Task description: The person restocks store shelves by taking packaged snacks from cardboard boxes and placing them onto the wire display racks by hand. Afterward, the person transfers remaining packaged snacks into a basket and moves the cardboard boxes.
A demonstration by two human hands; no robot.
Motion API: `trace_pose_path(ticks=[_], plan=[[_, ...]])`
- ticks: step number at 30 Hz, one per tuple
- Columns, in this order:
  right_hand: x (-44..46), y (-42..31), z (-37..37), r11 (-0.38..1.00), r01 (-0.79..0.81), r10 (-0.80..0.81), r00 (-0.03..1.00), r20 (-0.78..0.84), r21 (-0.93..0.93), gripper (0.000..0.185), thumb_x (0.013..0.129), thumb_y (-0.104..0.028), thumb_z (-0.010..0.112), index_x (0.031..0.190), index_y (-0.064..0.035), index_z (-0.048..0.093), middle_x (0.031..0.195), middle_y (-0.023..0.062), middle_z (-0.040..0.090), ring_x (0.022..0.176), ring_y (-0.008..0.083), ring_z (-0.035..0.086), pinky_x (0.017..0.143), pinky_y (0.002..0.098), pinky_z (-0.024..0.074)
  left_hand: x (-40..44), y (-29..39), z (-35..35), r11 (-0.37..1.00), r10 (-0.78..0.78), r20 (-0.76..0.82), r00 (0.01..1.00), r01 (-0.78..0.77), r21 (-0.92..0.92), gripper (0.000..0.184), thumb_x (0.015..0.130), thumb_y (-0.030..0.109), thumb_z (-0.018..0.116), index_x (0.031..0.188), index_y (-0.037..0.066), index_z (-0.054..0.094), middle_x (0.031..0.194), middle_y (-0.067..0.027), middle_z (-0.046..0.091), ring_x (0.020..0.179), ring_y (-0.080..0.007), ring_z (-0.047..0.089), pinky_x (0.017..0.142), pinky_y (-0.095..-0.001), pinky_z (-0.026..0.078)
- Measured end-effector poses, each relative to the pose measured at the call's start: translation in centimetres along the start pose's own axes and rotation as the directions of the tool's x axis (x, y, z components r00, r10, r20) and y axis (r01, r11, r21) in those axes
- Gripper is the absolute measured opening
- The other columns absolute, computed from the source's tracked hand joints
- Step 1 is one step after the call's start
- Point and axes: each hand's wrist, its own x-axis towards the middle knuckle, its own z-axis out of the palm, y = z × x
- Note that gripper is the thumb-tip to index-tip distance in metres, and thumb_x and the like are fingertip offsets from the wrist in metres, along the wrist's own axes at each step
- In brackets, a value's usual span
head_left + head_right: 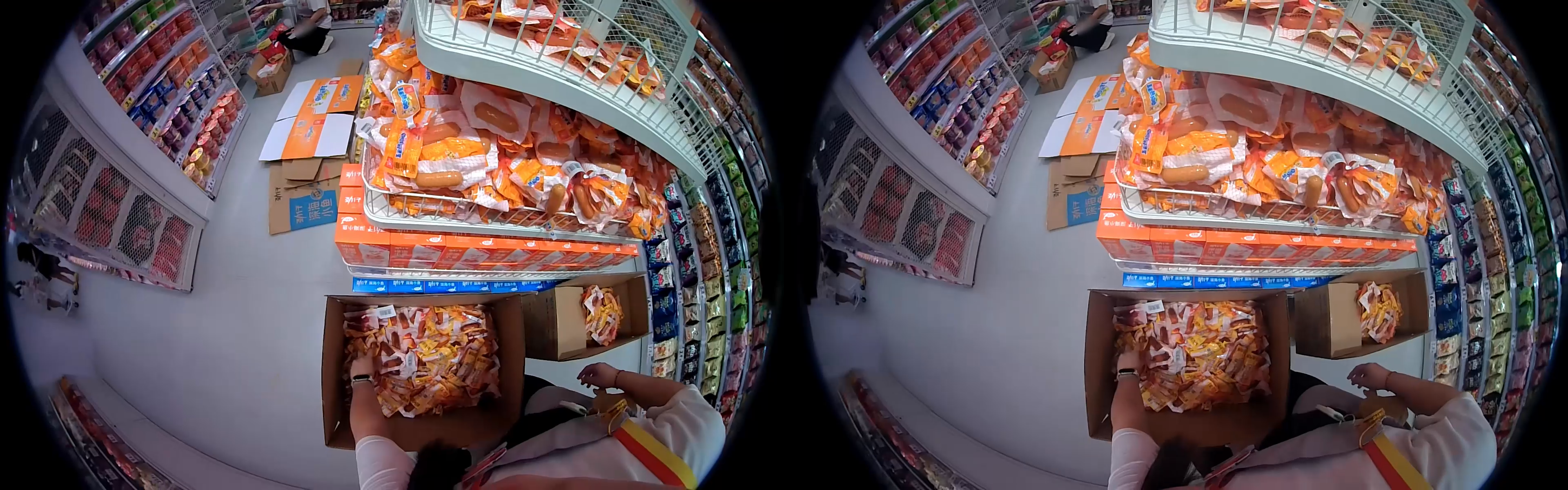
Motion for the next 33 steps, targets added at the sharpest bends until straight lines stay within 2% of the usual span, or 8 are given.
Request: trace_pose_path(ticks=[3,11,13,16,22,27,29,33], plan=[[-0.1,-2.4,-1.1,0.985,0.170,-0.170,0.985,0.034,-0.009,0.027,0.086,-0.023,0.057,0.106,-0.0060,0.063,0.090,0.0068,0.068,0.080,0.0145,0.066,0.073,0.0303,0.0534,-4.3,2.6,-6.7,0.996,-0.042,0.082,0.996,0.048,-0.078,0.046,0.078,0.027,0.059,0.122,0.019,0.049,0.102,-0.0198,0.059,0.085,-0.0351,0.062,0.073,-0.0481,0.050],[-2.8,-16.6,-7.0,0.771,0.590,-0.612,0.791,0.023,0.242,0.022,0.089,-0.018,0.058,0.106,-0.0045,0.062,0.094,0.0059,0.066,0.090,0.0133,0.060,0.082,0.0275,0.0477,-20.2,13.5,-33.7,0.714,-0.274,-0.604,0.749,-0.262,-0.649,0.030,0.073,0.005,0.056,0.102,-0.002,0.051,0.088,-0.0152,0.057,0.083,-0.0292,0.057,0.078,-0.0348,0.045],[-8.0,-24.8,-9.7,0.465,0.817,-0.862,0.506,-0.037,0.342,0.032,0.089,-0.019,0.058,0.119,-0.0056,0.054,0.116,0.0071,0.057,0.103,0.0146,0.056,0.089,0.0301,0.0463,-23.8,20.7,-44.3,0.552,-0.387,-0.658,0.646,-0.409,-0.727,0.026,0.075,0.004,0.056,0.100,-0.001,0.051,0.090,-0.0109,0.056,0.086,-0.0201,0.054,0.079,-0.0318,0.043],[-18.6,-33.6,-17.1,-0.037,0.991,-0.960,-0.072,-0.272,-0.131,0.043,0.083,-0.010,0.062,0.124,-0.0071,0.050,0.134,0.0111,0.044,0.123,0.0255,0.042,0.099,0.0370,0.0367,-24.3,28.6,-57.4,0.446,-0.154,-0.907,0.393,-0.791,-0.418,0.038,0.079,-0.001,0.055,0.116,-0.002,0.045,0.110,-0.0074,0.052,0.100,-0.0158,0.051,0.089,-0.0293,0.041],[-30.0,-37.0,-34.3,-0.379,0.782,-0.408,-0.621,-0.669,-0.494,0.038,0.086,-0.017,0.059,0.122,-0.0078,0.051,0.129,0.0122,0.047,0.121,0.0244,0.043,0.102,0.0381,0.0338,-17.1,47.8,-77.6,0.489,0.186,-0.981,-0.060,-0.860,0.145,0.035,0.079,0.011,0.062,0.109,0.002,0.048,0.080,-0.0091,0.060,0.061,-0.0159,0.059,0.058,-0.0313,0.049],[-31.1,-31.6,-49.0,-0.281,0.849,-0.156,-0.501,-0.851,-0.449,0.064,0.075,-0.034,0.065,0.127,-0.0039,0.043,0.121,0.0231,0.049,0.113,0.0306,0.050,0.092,0.0382,0.0429,-12.2,58.4,-78.1,0.520,0.496,-0.769,0.404,-0.847,-0.110,0.078,0.079,0.040,0.067,0.139,0.006,0.031,0.101,-0.0162,0.065,0.094,-0.0272,0.063,0.083,-0.0356,0.047],[-28.5,-29.0,-54.1,0.043,0.859,-0.213,-0.491,-0.845,-0.511,0.045,0.080,-0.039,0.063,0.107,-0.0028,0.062,0.097,0.0166,0.064,0.088,0.0204,0.062,0.077,0.0289,0.0489,-10.2,57.2,-75.8,0.502,0.466,-0.707,0.532,-0.817,-0.284,0.072,0.082,0.037,0.065,0.137,0.003,0.033,0.100,-0.0162,0.065,0.099,-0.0277,0.062,0.086,-0.0352,0.047],[-22.0,-27.1,-56.8,0.660,0.566,-0.611,0.023,-0.791,-0.494,0.073,0.083,-0.060,0.051,0.138,-0.0139,0.036,0.139,0.0130,0.037,0.128,0.0297,0.037,0.104,0.0364,0.0341,-8.1,49.9,-68.5,0.656,0.373,-0.858,0.353,-0.754,-0.025,0.031,0.087,0.017,0.056,0.114,0.002,0.055,0.113,-0.0135,0.059,0.103,-0.0289,0.057,0.090,-0.0389,0.042]])
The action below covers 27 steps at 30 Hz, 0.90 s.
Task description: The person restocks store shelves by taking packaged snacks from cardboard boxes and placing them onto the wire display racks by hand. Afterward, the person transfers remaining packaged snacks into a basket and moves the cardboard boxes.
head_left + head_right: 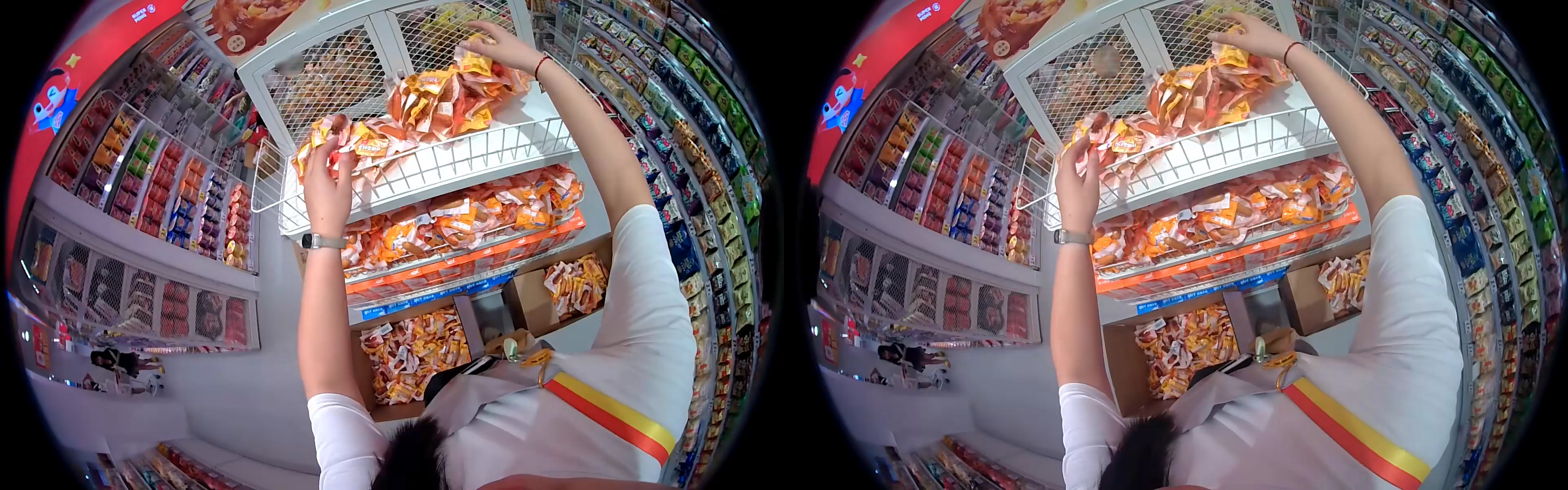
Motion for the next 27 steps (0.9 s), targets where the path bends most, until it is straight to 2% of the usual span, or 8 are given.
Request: trace_pose_path(ticks=[3,6,9,11,14,17,20,27], plan=[[0.3,-0.2,4.4,0.837,-0.001,0.149,0.963,0.226,-0.547,0.084,0.071,-0.067,0.059,0.137,-0.0211,0.037,0.142,0.0112,0.034,0.132,0.0310,0.029,0.107,0.0551,0.0215,-10.2,0.9,-1.3,0.992,0.080,-0.033,0.996,-0.076,0.102,0.025,0.082,0.007,0.057,0.107,0.006,0.059,0.118,-0.0117,0.054,0.114,-0.0299,0.046,0.098,-0.0413,0.034],[1.0,-3.6,6.2,0.895,0.063,0.154,0.885,0.438,-0.442,0.074,0.069,-0.057,0.066,0.128,-0.0170,0.050,0.133,0.0096,0.047,0.125,0.0295,0.040,0.104,0.0546,0.0260,-24.3,-0.6,-1.3,0.937,-0.308,0.099,0.946,0.320,-0.140,0.023,0.085,0.006,0.056,0.108,0.003,0.058,0.112,-0.0122,0.057,0.107,-0.0248,0.052,0.095,-0.0352,0.038],[3.5,-6.1,9.2,0.969,0.055,0.120,0.750,0.650,-0.242,0.066,0.069,-0.050,0.069,0.115,-0.0034,0.059,0.120,0.0150,0.057,0.109,0.0248,0.055,0.093,0.0396,0.0411,-41.5,-1.3,-1.4,0.470,-0.738,0.272,0.617,0.760,-0.449,0.019,0.090,0.004,0.051,0.108,-0.001,0.058,0.103,-0.0064,0.061,0.094,-0.0133,0.057,0.083,-0.0259,0.045],[4.3,-9.5,11.2,0.941,0.070,0.162,0.764,0.624,-0.331,0.054,0.069,-0.045,0.070,0.102,-0.0021,0.063,0.108,0.0160,0.061,0.102,0.0270,0.058,0.083,0.0391,0.0462,-52.6,-0.4,-3.1,0.533,-0.782,0.234,0.578,0.814,-0.231,0.019,0.090,0.007,0.053,0.107,0.000,0.058,0.097,-0.0090,0.065,0.089,-0.0136,0.061,0.078,-0.0254,0.047],[5.0,-14.3,14.6,0.805,0.338,-0.208,0.931,0.300,-0.488,0.044,0.066,-0.038,0.071,0.095,-0.0054,0.065,0.098,0.0146,0.063,0.094,0.0332,0.060,0.083,0.0396,0.0481,-69.4,-0.7,-5.5,0.183,-0.917,0.305,0.258,0.950,-0.253,0.019,0.085,0.009,0.057,0.102,0.002,0.062,0.092,-0.0115,0.067,0.082,-0.0170,0.064,0.076,-0.0280,0.049],[6.3,-18.4,19.4,0.776,0.601,-0.539,0.789,0.296,-0.192,0.034,0.065,-0.034,0.073,0.089,-0.0116,0.066,0.093,0.0154,0.064,0.086,0.0312,0.061,0.077,0.0390,0.0508,-72.5,0.4,-6.9,0.287,-0.920,0.229,0.318,0.945,-0.156,0.020,0.085,0.010,0.057,0.103,0.003,0.062,0.092,-0.0115,0.067,0.082,-0.0177,0.064,0.076,-0.0286,0.049],[7.6,-22.6,22.4,0.739,0.597,-0.317,0.718,0.620,-0.313,0.025,0.068,-0.028,0.069,0.076,-0.0042,0.068,0.073,0.0145,0.063,0.073,0.0325,0.062,0.067,0.0409,0.0499,-74.4,2.4,-9.1,0.405,-0.907,0.148,0.394,0.913,0.046,0.022,0.084,0.010,0.057,0.104,0.004,0.062,0.091,-0.0114,0.067,0.083,-0.0186,0.065,0.076,-0.0295,0.049],[11.2,-27.7,17.7,0.768,0.604,-0.597,0.795,0.105,-0.214,0.020,0.074,-0.022,0.066,0.074,-0.0025,0.068,0.068,0.0142,0.063,0.064,0.0269,0.063,0.060,0.0378,0.0494,-71.0,2.4,-8.9,0.365,-0.921,0.121,0.371,0.928,-0.071,0.024,0.085,0.012,0.055,0.107,0.005,0.061,0.094,-0.0121,0.067,0.084,-0.0218,0.065,0.076,-0.0323,0.050]])
